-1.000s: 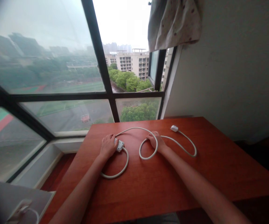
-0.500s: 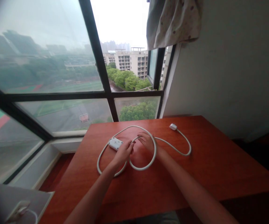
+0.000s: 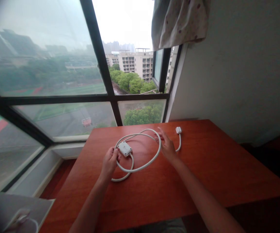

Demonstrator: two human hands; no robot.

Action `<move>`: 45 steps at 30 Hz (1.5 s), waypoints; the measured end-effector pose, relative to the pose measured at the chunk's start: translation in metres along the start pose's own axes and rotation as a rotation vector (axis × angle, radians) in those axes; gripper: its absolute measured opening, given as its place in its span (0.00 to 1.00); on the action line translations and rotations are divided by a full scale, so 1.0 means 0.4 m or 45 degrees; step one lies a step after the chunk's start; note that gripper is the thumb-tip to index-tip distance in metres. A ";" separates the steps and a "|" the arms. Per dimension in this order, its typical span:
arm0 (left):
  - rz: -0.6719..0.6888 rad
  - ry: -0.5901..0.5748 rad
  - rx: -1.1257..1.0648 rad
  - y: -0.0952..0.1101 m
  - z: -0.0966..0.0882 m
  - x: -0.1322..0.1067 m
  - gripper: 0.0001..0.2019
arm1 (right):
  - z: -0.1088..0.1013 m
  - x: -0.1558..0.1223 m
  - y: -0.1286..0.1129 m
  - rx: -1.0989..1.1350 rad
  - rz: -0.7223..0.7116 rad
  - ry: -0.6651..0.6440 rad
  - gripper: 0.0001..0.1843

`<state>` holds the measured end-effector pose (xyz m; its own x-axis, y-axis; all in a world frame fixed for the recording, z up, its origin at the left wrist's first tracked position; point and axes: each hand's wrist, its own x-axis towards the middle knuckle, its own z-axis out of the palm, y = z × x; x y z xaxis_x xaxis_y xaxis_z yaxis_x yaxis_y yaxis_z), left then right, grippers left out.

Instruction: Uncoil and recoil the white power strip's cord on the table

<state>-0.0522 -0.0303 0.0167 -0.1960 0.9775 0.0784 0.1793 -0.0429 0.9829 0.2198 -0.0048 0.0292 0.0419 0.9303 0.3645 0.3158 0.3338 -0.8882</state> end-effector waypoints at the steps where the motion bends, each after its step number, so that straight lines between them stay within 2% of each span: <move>1: -0.015 0.024 -0.042 0.000 -0.008 -0.005 0.12 | -0.003 -0.006 0.003 -0.063 -0.053 0.008 0.25; 4: -0.056 0.084 -0.195 0.009 -0.027 -0.025 0.12 | -0.014 -0.024 0.021 -0.269 -0.221 -0.004 0.18; 6: -0.016 0.158 -0.254 0.025 -0.035 -0.042 0.12 | -0.021 -0.033 0.040 -0.391 -0.270 -0.004 0.17; 9: 0.122 0.266 -0.260 0.055 -0.039 -0.067 0.11 | -0.027 -0.045 0.075 -0.516 -0.234 -0.059 0.19; 12: 0.222 0.267 -0.177 0.079 -0.034 -0.091 0.10 | -0.028 -0.055 0.090 -0.638 -0.179 -0.110 0.19; 15: 0.248 0.238 -0.097 0.092 -0.019 -0.106 0.11 | -0.023 -0.064 0.070 -0.788 -0.203 -0.133 0.18; 17: 0.241 0.257 -0.076 0.097 -0.007 -0.109 0.11 | -0.019 -0.071 0.042 -0.890 -0.264 -0.204 0.17; 21: 0.208 0.280 -0.079 0.104 0.018 -0.101 0.10 | -0.010 -0.086 -0.016 -1.065 -0.350 -0.305 0.09; 24: 0.200 0.299 -0.059 0.108 0.037 -0.097 0.10 | -0.003 -0.093 -0.049 -1.095 -0.221 -0.304 0.08; 27: 0.215 0.181 0.043 0.110 0.061 -0.102 0.09 | 0.004 -0.090 -0.082 -0.879 0.008 -0.141 0.09; 32: 0.243 -0.227 0.286 0.090 0.096 -0.113 0.10 | 0.002 -0.066 -0.129 0.222 0.319 0.022 0.16; 35: 0.214 -0.364 0.462 0.061 0.105 -0.102 0.10 | -0.018 -0.053 -0.119 0.562 0.516 0.130 0.18; 40: 0.171 -0.394 0.757 0.019 0.113 -0.073 0.14 | -0.075 -0.056 -0.024 0.637 0.730 0.171 0.13; 42: 0.162 -0.399 0.857 0.012 0.119 -0.068 0.18 | -0.099 -0.063 0.026 0.550 0.771 0.191 0.13; 45: 0.190 -0.443 0.941 0.013 0.132 -0.073 0.19 | -0.137 -0.072 0.100 0.294 0.774 0.272 0.16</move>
<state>0.0052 -0.0480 0.0107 0.1678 0.9855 0.0238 0.7906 -0.1489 0.5939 0.2832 -0.0265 -0.0015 0.3414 0.9201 -0.1921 -0.0324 -0.1927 -0.9807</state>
